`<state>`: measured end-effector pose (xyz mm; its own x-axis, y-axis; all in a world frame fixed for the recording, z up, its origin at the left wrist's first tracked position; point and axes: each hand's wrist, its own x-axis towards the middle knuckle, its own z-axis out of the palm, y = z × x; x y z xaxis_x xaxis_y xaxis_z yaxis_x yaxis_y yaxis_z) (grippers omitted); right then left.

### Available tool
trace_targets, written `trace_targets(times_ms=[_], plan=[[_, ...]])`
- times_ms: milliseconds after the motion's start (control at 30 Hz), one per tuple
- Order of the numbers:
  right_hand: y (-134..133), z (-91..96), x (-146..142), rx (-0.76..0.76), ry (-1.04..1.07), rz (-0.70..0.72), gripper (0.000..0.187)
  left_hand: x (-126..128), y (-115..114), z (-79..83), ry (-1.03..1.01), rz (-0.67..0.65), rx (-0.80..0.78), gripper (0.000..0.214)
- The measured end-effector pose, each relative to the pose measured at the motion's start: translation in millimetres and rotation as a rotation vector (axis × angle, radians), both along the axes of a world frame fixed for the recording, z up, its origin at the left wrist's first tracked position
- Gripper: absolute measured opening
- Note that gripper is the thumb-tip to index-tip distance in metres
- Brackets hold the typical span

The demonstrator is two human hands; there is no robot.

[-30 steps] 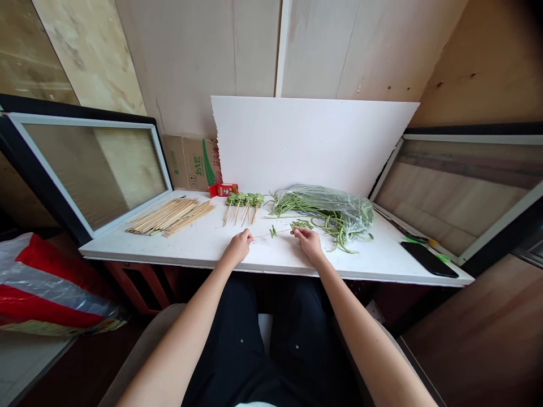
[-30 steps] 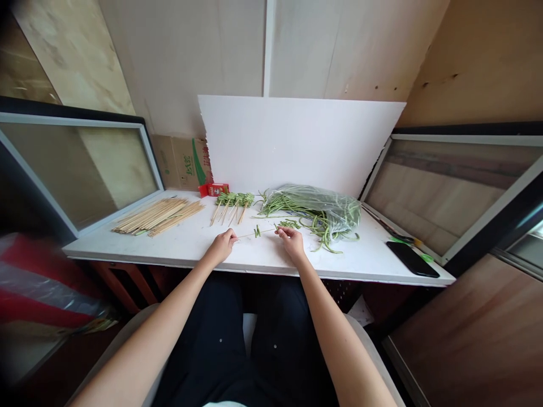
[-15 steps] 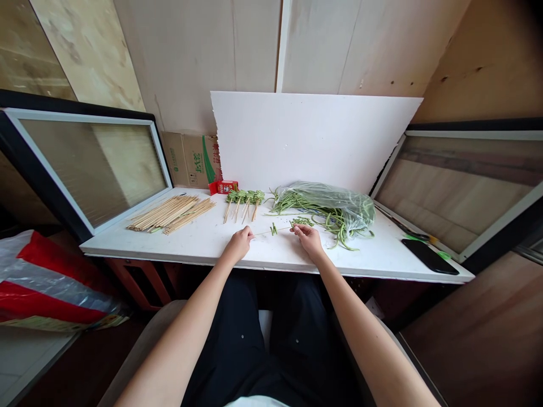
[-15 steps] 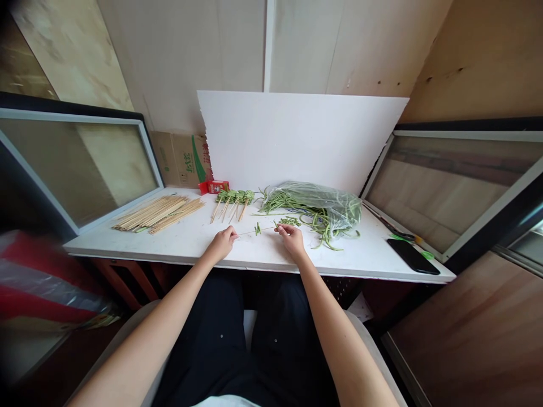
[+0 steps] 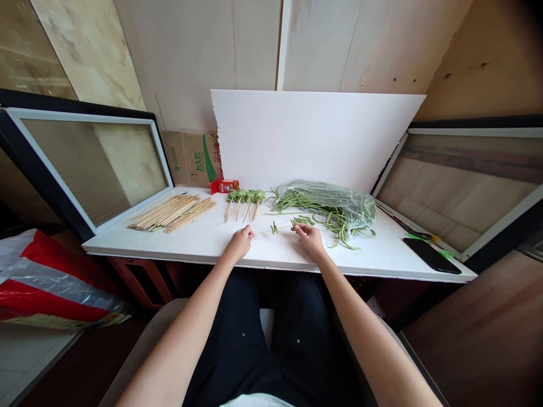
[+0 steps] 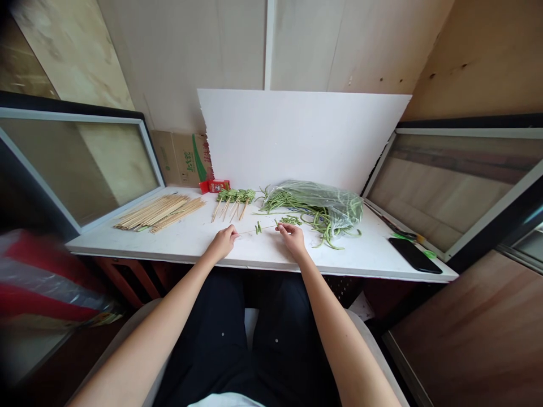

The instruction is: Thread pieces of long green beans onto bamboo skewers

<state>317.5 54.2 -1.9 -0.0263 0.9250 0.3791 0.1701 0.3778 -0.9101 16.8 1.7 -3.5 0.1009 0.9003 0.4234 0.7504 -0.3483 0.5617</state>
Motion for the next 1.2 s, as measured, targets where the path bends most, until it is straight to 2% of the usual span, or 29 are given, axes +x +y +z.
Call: trace_targets(times_ms=[400,767,1200], plan=[[-4.5,5.5,-0.6,-0.045,-0.018,0.006,0.054,0.1,-4.2,3.7,-0.019,-0.025,0.012,0.019],[-1.0,3.3,0.1,-0.022,-0.039,0.007,0.056,0.4,-5.8,6.5,-0.031,-0.025,0.002,0.02],[-3.0,4.4,-0.3,-0.004,-0.058,0.024,0.046,0.1,-6.7,6.8,-0.023,-0.029,0.008,0.021]])
